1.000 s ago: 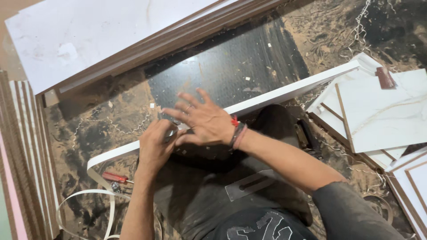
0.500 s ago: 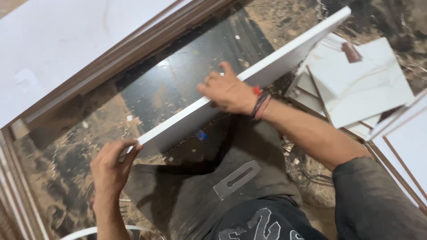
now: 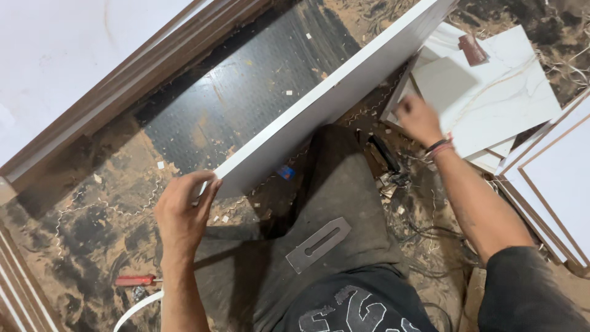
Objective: The person sits on the floor and irons white edge banding tape onto the edges of particle board panels using a handheld edge-banding iron, pressing the tape along the edge by hand and trimming off excess tape, then sets the finished panel aside.
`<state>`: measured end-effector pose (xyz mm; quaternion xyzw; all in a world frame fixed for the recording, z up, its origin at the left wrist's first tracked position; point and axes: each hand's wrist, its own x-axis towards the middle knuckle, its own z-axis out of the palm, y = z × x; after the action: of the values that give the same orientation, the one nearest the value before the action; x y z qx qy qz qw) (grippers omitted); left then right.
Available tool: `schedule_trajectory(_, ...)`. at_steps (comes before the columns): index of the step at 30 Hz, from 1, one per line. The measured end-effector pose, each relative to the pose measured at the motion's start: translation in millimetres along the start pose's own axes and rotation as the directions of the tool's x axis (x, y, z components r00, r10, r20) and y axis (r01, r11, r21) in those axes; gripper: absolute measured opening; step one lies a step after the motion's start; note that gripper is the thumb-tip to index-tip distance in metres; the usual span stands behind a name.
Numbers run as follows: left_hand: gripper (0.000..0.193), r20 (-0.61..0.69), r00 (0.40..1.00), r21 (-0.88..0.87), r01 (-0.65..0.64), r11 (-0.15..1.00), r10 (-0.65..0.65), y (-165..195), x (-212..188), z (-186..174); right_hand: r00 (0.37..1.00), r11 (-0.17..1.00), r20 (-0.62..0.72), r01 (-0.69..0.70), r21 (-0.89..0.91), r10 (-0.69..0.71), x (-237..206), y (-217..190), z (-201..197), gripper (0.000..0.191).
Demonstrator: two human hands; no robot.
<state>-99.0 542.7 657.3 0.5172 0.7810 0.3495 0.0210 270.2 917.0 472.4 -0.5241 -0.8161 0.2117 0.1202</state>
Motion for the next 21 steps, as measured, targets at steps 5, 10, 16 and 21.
schedule_trajectory(5,0.025,0.001,1.000,0.087,0.030,0.996,-0.030,-0.5,-9.9,-10.8,0.891,0.991,0.453,0.024,-0.129,0.038,-17.8,28.0,86.2,0.044)
schedule_trajectory(10,0.022,-0.052,0.999,0.083,0.014,0.996,-0.009,3.3,-17.8,-11.0,0.873,0.962,0.451,-0.254,0.102,0.183,-26.6,23.8,92.3,0.060)
schedule_trajectory(16,0.022,-0.110,0.994,0.058,0.031,0.998,-0.025,0.2,-30.5,-15.7,0.923,0.952,0.370,-0.201,0.232,0.105,-48.1,21.2,76.0,0.045)
schedule_trajectory(21,0.022,-0.073,0.992,-0.060,0.097,0.994,-0.101,-3.2,-35.7,-16.3,0.946,0.961,0.321,-0.125,0.248,0.041,-48.2,9.5,-18.1,0.045)
